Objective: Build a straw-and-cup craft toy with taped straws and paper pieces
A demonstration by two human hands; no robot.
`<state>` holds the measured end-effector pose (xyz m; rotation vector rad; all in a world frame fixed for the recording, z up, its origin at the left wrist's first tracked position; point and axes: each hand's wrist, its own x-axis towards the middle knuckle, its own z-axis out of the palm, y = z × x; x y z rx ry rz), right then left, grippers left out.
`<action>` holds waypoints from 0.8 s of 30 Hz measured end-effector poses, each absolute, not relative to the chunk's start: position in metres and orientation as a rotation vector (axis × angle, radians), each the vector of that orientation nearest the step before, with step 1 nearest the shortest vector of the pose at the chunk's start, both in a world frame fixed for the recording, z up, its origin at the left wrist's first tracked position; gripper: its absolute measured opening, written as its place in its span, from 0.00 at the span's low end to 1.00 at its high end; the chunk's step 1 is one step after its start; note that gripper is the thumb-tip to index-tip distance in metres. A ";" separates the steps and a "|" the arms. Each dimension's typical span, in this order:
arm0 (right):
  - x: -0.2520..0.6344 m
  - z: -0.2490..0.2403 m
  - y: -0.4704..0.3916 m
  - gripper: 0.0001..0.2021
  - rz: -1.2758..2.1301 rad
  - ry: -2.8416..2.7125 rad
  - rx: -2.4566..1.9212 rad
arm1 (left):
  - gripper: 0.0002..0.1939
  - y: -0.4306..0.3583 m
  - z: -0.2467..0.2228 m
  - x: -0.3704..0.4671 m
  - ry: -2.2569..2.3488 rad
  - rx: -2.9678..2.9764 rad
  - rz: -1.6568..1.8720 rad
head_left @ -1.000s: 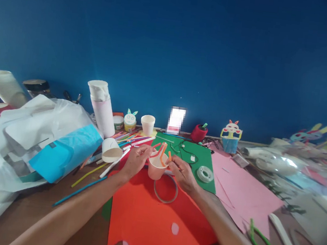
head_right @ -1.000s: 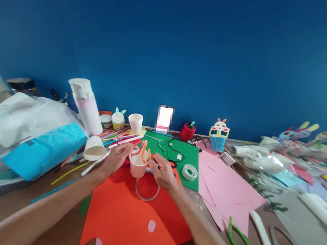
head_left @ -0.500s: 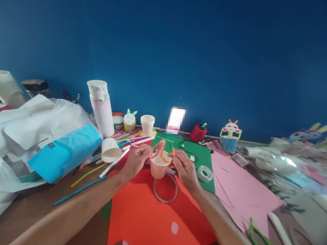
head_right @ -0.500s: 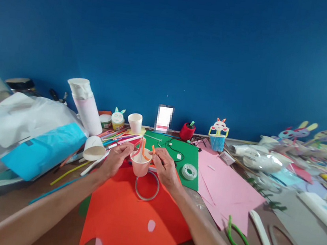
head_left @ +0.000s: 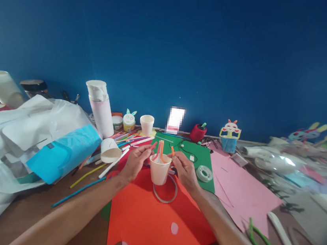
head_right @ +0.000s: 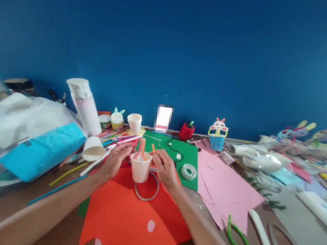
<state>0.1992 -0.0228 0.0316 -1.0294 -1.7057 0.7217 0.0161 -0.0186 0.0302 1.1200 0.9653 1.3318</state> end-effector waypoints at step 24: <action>0.197 0.027 -0.018 0.10 0.754 -1.547 -1.098 | 0.11 -0.018 0.035 0.016 0.811 1.024 1.260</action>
